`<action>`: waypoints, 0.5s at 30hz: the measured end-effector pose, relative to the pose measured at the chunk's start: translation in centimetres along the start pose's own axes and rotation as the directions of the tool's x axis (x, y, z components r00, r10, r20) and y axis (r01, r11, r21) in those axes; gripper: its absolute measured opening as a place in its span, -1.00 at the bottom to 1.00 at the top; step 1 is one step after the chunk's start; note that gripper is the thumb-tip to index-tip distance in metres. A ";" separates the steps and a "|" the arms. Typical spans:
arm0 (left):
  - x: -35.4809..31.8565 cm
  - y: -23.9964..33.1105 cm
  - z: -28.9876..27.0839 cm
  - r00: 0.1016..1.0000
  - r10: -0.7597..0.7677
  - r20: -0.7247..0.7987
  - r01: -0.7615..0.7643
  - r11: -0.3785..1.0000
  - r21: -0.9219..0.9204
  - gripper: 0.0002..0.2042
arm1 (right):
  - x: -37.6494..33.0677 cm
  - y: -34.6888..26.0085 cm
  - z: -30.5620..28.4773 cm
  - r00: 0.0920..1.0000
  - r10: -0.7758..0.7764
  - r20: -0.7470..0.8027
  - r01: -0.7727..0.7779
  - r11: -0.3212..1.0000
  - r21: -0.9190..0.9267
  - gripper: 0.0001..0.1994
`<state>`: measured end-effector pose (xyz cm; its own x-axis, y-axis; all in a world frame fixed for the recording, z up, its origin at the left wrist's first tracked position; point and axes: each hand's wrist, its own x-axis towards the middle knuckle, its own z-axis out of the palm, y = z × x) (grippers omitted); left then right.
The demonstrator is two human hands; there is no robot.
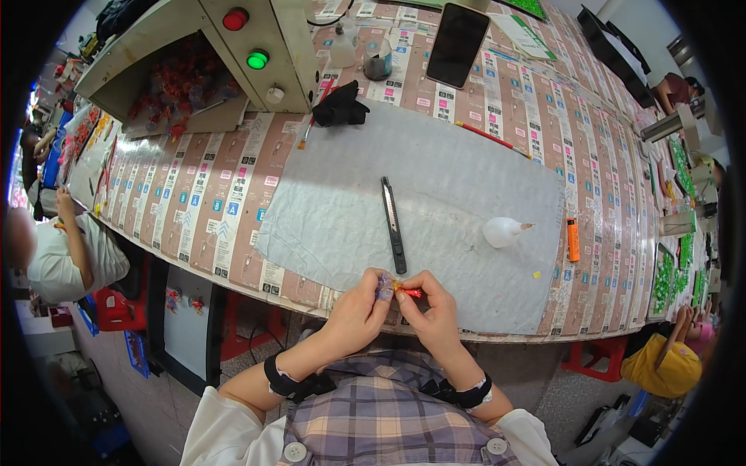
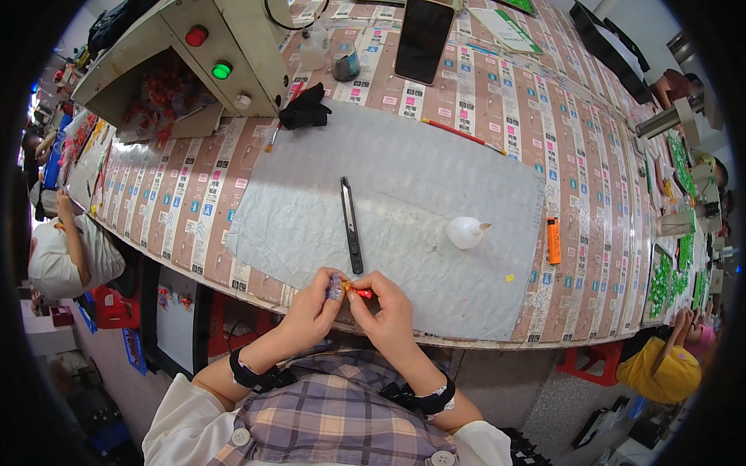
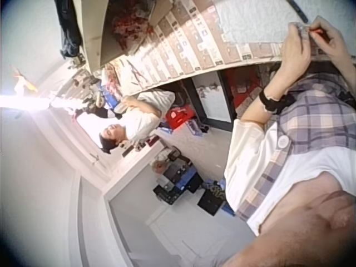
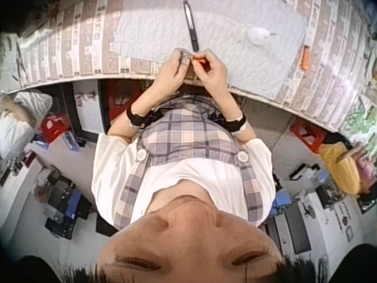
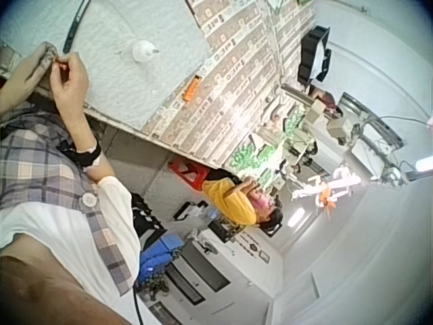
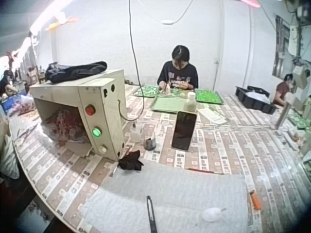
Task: The recorder trims excess plastic from a small red figurine using a blade, then applies glue or finish with a brush and assembles pieces.
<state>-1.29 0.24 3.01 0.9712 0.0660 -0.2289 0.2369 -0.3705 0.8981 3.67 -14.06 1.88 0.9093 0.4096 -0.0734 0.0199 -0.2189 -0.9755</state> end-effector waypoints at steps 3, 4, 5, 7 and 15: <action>0.0 -0.1 0.1 1.000 0.013 -0.006 -0.013 1.000 0.001 -0.76 | 0.0 0.0 0.0 1.000 0.001 0.004 -0.001 1.000 -0.005 -0.91; 0.0 -0.1 0.0 1.000 0.010 -0.004 -0.010 1.000 0.002 -0.76 | 0.0 -0.1 0.0 1.000 0.003 0.003 -0.003 1.000 -0.004 -0.91; 0.0 -0.1 0.0 1.000 0.007 -0.002 -0.007 1.000 0.002 -0.76 | 0.0 -0.1 0.0 1.000 0.006 0.003 -0.006 1.000 -0.003 -0.91; 0.0 -0.1 0.0 1.000 0.004 0.000 -0.004 1.000 0.002 -0.75 | 0.0 -0.1 0.0 1.000 0.007 0.002 -0.007 1.000 -0.002 -0.91; 0.0 -0.1 0.0 1.000 -0.004 0.002 0.004 1.000 0.002 -0.75 | 0.0 -0.1 0.0 1.000 0.006 0.002 -0.006 1.000 -0.004 -0.90</action>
<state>-1.29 0.23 2.94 0.9701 0.0657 -0.2335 0.2409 -0.3719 0.8965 3.70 -14.06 1.94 0.9087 0.4098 -0.0796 0.0161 -0.2249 -0.9743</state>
